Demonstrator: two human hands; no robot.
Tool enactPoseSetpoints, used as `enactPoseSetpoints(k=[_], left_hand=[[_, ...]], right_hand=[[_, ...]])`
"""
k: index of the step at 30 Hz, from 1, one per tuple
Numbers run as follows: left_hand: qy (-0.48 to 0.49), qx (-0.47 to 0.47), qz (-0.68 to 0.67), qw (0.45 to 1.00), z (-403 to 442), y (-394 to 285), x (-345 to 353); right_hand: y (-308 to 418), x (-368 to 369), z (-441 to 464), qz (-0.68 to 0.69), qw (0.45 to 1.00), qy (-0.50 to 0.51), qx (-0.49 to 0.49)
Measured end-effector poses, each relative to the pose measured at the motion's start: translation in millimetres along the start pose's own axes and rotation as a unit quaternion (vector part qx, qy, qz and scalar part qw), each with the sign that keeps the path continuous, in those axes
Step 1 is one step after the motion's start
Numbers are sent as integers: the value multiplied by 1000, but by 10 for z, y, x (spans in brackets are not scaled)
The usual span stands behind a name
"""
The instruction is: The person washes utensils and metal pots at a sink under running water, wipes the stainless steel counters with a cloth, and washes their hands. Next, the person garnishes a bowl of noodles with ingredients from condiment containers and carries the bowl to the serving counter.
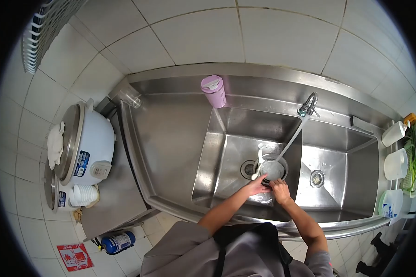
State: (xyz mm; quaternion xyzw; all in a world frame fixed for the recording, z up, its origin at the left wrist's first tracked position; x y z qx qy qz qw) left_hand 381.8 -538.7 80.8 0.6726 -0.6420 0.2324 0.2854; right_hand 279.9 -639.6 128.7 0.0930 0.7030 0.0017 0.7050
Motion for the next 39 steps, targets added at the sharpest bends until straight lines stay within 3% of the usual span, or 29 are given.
enactPoseSetpoints(k=[2,4,6,8,10,12,14,16,18,19,22,27,39], left_hand=[[-76,123,70,987,273,65,-113],[-101,148,70,981,345,57,-132],[-58,136,124,981,314,8,-62],[-45,148,122,980,94,-61,214],[-129,190,129,965,-51,-155,463],[-91,285,191,935,112,-262,324],[-113,289,203,929,-18,-299,490],[-57,236,185,952,-67,-340,512],[-82,268,190,941,-257,-266,686],[-72,235,159,956,-183,-303,612],[-41,211,175,961,-206,-321,582],[-68,230,153,959,-263,-230,681],[-104,214,207,949,-223,-182,632]], right_hand=[[25,-16,28,1,1000,8,8],[29,0,28,-23,999,19,15],[30,-83,84,-22,998,35,49],[-75,-505,185,-7,996,-67,59],[-404,-701,316,53,974,-106,195],[-863,-1048,518,5,943,-200,266],[-1417,-1208,809,-115,930,-254,241],[-1835,-1145,1056,-109,933,-171,299],[-2152,-972,1237,-106,948,-79,289],[-2200,-936,1286,-104,953,-32,281],[-2218,-845,1346,-94,952,18,291],[-2264,-904,1414,-125,946,75,289],[-2218,-1001,1424,-58,945,77,313]])
Point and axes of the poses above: each hand's wrist, its own z-axis towards the middle knuckle, its own x-axis out of the palm, y = z × x, the point moved 1 cm from there along z, towards the middle knuckle, and after that the axes turned 11 degrees about -z, right-handed, at the moved point
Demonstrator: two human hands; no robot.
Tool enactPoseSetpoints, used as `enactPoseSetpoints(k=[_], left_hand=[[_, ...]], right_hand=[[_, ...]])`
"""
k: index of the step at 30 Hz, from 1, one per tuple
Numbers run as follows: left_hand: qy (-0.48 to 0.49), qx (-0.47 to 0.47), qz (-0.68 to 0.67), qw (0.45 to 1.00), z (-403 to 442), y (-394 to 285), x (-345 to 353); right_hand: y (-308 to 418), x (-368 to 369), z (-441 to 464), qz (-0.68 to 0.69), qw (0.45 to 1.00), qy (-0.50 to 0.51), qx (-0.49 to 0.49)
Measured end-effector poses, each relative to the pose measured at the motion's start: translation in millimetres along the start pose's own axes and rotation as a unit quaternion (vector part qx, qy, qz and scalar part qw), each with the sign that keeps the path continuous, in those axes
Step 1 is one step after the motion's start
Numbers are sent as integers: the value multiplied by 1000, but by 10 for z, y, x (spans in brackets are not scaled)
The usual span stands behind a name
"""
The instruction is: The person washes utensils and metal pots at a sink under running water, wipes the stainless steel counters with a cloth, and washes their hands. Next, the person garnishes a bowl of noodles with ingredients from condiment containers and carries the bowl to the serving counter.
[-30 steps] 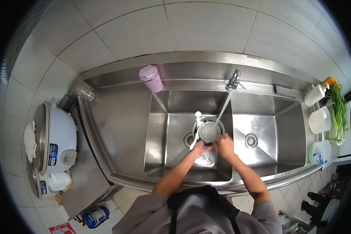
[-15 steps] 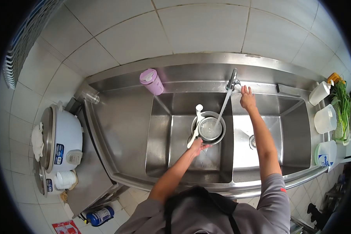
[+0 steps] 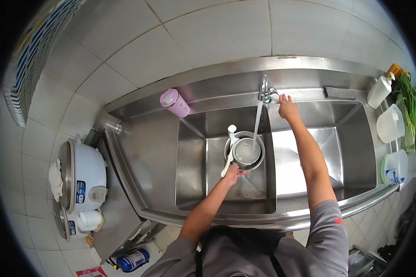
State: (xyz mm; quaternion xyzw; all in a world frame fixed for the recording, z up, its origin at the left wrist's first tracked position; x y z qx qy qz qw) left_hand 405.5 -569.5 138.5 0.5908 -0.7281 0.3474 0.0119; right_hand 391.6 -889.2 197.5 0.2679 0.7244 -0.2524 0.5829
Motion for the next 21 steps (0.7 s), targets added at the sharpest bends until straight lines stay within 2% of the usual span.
enactPoseSetpoints(k=[5,8,11,13,15,16,17,18,20,21], left_hand=[[0,7,10,1000,-41,42,-23],[6,13,20,1000,-30,17,-50],[34,-5,-2,999,58,56,-160],[39,-6,13,999,37,-3,-91],[-7,1,2,1000,-26,-26,-24],[-7,10,6,1000,-58,-31,-3],[-1,16,12,1000,-49,-21,31],[9,29,-4,1000,-27,8,15],[20,31,-29,999,98,43,-143],[14,22,-40,999,185,54,-265]], right_hand=[[-58,33,-61,32,998,-48,1],[-83,125,-312,100,978,-181,12],[-149,276,-350,167,949,-266,29],[-212,222,-326,160,948,-275,22],[-239,171,-287,167,946,-276,22],[-231,314,-145,124,947,-297,17],[-249,404,-32,134,947,-292,-9],[-222,323,-87,146,939,-312,-12],[-179,334,-11,165,944,-286,2],[-149,405,4,161,924,-345,-17]])
Point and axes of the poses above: each hand's wrist, its own z-axis towards the middle knuckle, its own x-axis out of the palm, y = z × x, the point moved 1 cm from there along z, towards the middle knuckle, and after that the axes turned 11 degrees about -z, right-handed, at the moved point
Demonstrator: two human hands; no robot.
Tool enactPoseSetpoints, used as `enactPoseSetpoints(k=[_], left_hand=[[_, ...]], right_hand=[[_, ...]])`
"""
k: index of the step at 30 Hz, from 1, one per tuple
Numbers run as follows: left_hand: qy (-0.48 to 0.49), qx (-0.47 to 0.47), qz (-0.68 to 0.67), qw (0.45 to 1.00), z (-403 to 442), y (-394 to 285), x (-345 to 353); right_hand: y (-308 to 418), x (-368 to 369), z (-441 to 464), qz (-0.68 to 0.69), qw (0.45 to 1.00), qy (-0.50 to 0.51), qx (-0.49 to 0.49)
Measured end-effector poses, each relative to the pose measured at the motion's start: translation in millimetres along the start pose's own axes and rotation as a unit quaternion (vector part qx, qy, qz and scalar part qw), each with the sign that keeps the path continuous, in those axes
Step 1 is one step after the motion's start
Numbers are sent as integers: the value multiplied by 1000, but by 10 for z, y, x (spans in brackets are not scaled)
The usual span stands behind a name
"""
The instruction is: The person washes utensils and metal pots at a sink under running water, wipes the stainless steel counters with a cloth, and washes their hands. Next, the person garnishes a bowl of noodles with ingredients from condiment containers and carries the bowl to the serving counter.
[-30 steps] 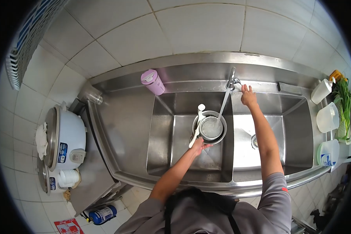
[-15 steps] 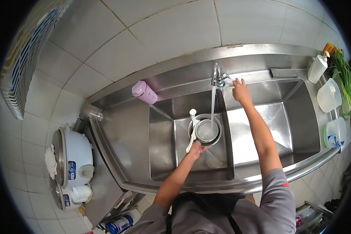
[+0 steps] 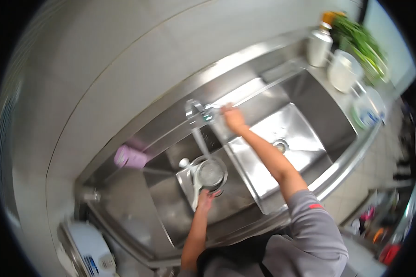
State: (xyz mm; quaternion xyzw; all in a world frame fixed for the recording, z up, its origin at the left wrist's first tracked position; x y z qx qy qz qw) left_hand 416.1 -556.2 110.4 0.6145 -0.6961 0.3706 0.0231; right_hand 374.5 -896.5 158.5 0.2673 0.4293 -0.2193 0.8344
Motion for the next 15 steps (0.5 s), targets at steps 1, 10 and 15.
enactPoseSetpoints(k=[1,10,15], left_hand=[[-8,8,-2,1000,24,4,-55],[-19,3,0,1000,98,-70,-91],[-6,-13,8,1000,79,-109,-96]], right_hand=[[95,-150,-6,-15,999,41,32],[410,-64,100,-129,962,218,99],[471,-74,84,-144,956,228,117]])
Point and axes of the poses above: each hand's wrist, its own z-axis towards the middle knuckle, its own x-axis out of the palm, y = z × x, the point moved 1 cm from there along z, towards the middle knuckle, and after that the axes turned 11 degrees about -z, right-handed, at the moved point
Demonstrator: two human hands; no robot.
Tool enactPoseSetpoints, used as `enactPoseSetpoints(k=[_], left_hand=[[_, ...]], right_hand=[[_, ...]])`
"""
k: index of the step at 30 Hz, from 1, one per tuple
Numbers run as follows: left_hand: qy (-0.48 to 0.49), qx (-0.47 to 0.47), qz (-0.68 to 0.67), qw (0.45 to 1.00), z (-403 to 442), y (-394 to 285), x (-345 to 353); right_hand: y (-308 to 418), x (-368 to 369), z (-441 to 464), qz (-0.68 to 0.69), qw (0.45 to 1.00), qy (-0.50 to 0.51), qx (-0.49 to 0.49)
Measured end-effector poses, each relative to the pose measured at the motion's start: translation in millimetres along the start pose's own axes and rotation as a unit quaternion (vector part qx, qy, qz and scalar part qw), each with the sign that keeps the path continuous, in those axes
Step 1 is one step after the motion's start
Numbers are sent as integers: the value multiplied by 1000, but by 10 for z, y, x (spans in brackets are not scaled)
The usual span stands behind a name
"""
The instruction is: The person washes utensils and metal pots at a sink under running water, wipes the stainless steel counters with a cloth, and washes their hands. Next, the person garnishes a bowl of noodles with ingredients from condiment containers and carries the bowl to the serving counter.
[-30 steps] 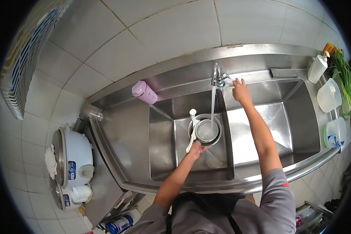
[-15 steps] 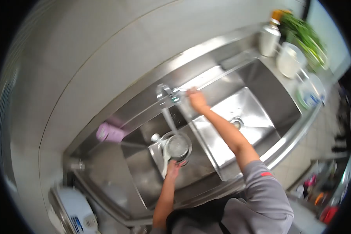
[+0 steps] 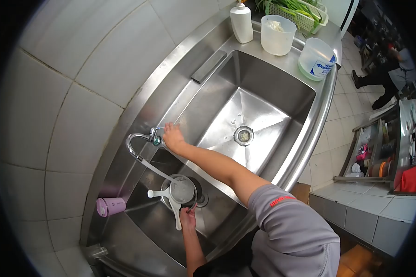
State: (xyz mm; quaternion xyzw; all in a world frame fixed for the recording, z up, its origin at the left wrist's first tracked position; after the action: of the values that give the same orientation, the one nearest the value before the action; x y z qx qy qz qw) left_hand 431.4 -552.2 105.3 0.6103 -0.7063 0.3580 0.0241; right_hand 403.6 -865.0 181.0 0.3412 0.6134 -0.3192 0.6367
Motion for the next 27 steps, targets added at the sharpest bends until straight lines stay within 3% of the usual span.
enactPoseSetpoints(k=[14,20,21,23,24,25,27], left_hand=[[-5,2,9,1000,-156,-15,122],[-8,2,0,1000,-129,-16,86],[-18,4,4,1000,-151,-21,109],[-28,9,10,1000,-146,-63,101],[-29,10,10,999,-122,-73,76],[-32,9,9,999,-129,-69,123],[-40,13,16,999,-185,-63,139]], right_hand=[[-37,-105,5,-35,999,25,-11],[-68,-38,23,-4,999,-32,-5],[-146,43,22,145,984,-99,6],[-437,334,11,429,874,-227,34],[-656,348,-156,453,830,-312,92],[-892,633,-242,378,851,-328,159],[-1465,1532,-523,330,868,-230,290]])
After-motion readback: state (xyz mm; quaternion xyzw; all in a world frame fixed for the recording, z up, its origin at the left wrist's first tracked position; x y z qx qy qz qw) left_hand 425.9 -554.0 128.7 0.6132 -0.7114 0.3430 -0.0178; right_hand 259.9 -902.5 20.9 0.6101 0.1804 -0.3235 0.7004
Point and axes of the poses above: each hand's wrist, its own z-axis towards the middle knuckle, its own x-axis out of the palm, y = z × x, the point moved 1 cm from there along z, towards the middle knuckle, and after that the axes turned 11 degrees about -z, right-handed, at the moved point
